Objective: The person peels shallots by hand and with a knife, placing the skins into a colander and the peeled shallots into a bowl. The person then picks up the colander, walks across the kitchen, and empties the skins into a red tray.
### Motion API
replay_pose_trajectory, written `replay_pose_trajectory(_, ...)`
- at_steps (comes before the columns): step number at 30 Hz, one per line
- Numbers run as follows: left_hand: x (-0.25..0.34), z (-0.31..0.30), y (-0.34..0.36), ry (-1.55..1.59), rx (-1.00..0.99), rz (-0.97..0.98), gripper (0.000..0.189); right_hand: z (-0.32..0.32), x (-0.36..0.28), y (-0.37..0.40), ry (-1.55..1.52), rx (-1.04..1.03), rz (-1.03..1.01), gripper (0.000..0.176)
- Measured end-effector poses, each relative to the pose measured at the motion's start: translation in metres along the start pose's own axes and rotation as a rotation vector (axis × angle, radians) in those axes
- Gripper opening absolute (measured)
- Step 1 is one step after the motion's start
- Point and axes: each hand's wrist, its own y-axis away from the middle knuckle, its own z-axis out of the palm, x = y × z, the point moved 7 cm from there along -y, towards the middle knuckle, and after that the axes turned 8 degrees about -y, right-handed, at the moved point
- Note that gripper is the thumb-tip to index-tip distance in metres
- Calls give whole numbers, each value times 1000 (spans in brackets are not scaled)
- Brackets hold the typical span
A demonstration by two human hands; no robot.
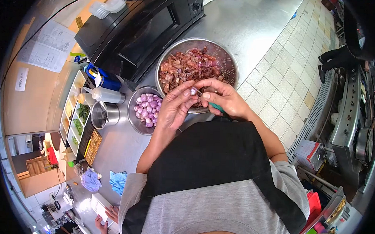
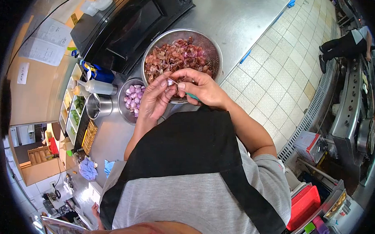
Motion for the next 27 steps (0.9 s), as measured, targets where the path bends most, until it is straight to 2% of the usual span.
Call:
replay_pose_trajectory(2, 2, 3, 1, -40, -13, 27, 30, -3, 0, 0, -56, 9, 17, 29)
replay_pose_trajectory(4, 5, 6, 1, -20, -12, 62, 28, -20, 1, -3, -156, 150, -19, 28)
replay_pose_trajectory(6, 6, 3, 2, -30, 32, 57, 28, -28, 4, -5, -139, 169, -25, 32)
replay_pose_trajectory(9, 7, -1, 3, -34, 95, 56, 26, -15, -2, 2, 112, 171, -16, 43)
replay_pose_trajectory(14, 6, -2, 2, -19, 96, 85, 23, 5, -4, 6, 331, 113, -65, 39)
replay_pose_trajectory(16, 6, -3, 2, -3, 96, 109, 22, 12, -14, 6, 494, 90, -210, 41)
replay_pose_trajectory(17, 6, -3, 2, -3, 96, 110, 22, 11, -10, 5, 494, 90, -210, 41)
replay_pose_trajectory(19, 5, -2, 2, 6, 105, 116, 23, 11, -11, 4, 566, 86, -408, 42)
replay_pose_trajectory(20, 5, -3, 2, 7, 106, 117, 23, 9, -9, 4, 566, 85, -407, 42)
replay_pose_trajectory(22, 2, -9, 2, 15, 133, 91, 24, 12, -12, 5, 837, 96, -471, 41)
replay_pose_trajectory(26, 1, -9, 4, 18, 116, 96, 25, 11, -17, 6, 735, 77, -548, 38)
replay_pose_trajectory(27, 4, -5, 4, -4, 94, 115, 26, -3, -6, 1, 376, 101, -271, 37)
